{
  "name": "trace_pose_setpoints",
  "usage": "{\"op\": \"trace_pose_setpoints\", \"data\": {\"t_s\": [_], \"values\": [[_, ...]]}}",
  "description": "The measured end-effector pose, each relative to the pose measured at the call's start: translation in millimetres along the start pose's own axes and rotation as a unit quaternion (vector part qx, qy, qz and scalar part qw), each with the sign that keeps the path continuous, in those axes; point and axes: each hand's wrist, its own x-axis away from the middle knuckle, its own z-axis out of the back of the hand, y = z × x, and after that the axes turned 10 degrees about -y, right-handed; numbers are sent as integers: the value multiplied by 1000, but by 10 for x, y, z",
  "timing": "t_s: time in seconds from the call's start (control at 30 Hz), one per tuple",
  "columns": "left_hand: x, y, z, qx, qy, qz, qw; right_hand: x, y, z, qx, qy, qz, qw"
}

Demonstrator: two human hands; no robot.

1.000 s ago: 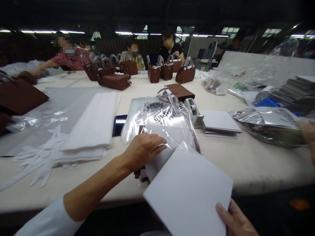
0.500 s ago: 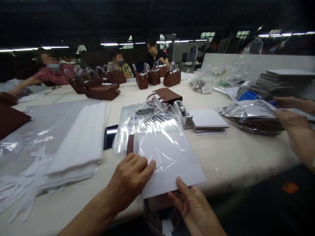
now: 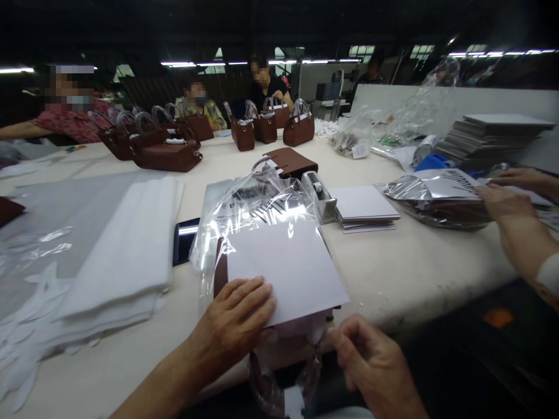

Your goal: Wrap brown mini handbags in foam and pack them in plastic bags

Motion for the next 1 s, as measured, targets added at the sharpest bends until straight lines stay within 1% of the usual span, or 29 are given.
{"op": "trace_pose_setpoints", "data": {"t_s": [0.03,0.07,0.1,0.13,0.17,0.2,0.27,0.3,0.4,0.43,0.5,0.57,0.67,0.7,0.77,0.83,0.9,0.93,0.97,1.0], "values": [[18,-5,-21,4,0,-1,1000,-36,49,129,100,80,72,989],[32,-8,-37,9,-1,-2,1000,-97,97,246,180,147,136,963],[41,-10,-48,13,-1,-2,1000,-178,145,344,244,183,188,934],[45,-10,-55,14,-1,-1,1000,-272,189,420,292,188,226,910],[45,-9,-57,11,-2,2,1000,-372,227,472,324,171,250,896],[43,-7,-54,5,-3,4,1000,-468,254,502,340,147,265,890],[38,2,-41,-3,-2,11,1000,-623,268,509,329,112,275,897],[38,8,-32,-3,-4,14,1000,-672,257,495,308,105,280,903],[52,34,-18,11,-14,28,999,-698,229,445,231,126,303,916],[60,47,-23,17,-14,36,999,-681,250,437,219,137,312,914],[71,85,-52,27,-5,47,999,-645,368,434,230,149,330,903],[65,138,-101,37,14,40,998,-636,559,434,256,146,335,895],[31,226,-155,43,33,26,998,-670,819,402,252,160,307,904],[26,249,-157,41,37,28,998,-680,867,381,244,167,296,908],[54,271,-141,27,47,55,997,-685,905,331,235,163,279,917],[158,268,-125,10,73,94,993,-670,902,285,227,150,261,926],[336,265,-152,2,111,156,982,-653,905,251,226,150,238,933],[440,275,-190,11,133,197,971,-649,917,238,233,153,224,934],[542,295,-245,37,154,252,955,-647,936,226,244,154,210,934],[634,326,-314,82,174,318,928,-648,957,216,258,152,197,934]]}}
